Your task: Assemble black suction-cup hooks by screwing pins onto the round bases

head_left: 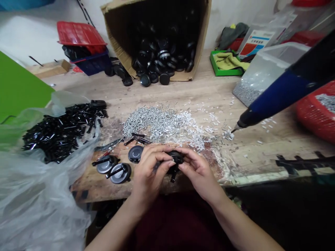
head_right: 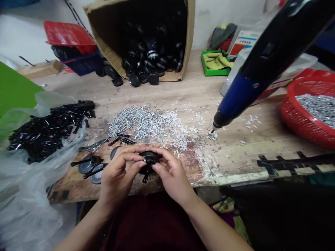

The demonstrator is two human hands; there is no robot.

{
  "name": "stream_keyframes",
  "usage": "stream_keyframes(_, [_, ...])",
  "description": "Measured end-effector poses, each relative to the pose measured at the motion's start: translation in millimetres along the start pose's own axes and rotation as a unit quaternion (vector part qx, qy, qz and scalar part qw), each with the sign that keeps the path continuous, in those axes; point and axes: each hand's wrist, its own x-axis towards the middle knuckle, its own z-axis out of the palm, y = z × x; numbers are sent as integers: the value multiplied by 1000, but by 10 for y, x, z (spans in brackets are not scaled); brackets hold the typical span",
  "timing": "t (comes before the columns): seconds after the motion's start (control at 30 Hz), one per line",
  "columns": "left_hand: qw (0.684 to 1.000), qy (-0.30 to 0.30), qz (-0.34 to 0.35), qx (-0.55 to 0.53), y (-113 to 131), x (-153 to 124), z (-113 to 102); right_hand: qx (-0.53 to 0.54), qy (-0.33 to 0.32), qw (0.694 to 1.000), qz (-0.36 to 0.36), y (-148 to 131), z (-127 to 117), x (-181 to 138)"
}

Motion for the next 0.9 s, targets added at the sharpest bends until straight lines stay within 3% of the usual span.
stream_keyframes(0.27, [999, -26, 28, -20, -13, 5, -123, -211, -20, 975, -69, -175, -68, -28])
stream_keyframes(0.4, [997, -43, 69, 6, -15, 17, -170, -253, -56, 963, -73, -251, -97, -17])
stream_keyframes(0.5, [993, -48, 103, 26, -13, -9, -179, -213, -67, 974, -39, -238, -86, -13])
stream_keyframes(0.67, [983, -46, 147, 104, -11, -189, -132, -39, -31, 997, 59, -90, -35, -43])
stream_keyframes(0.9, [974, -121, 109, 160, -16, -356, -104, 13, -4, 996, 93, 58, -28, -42])
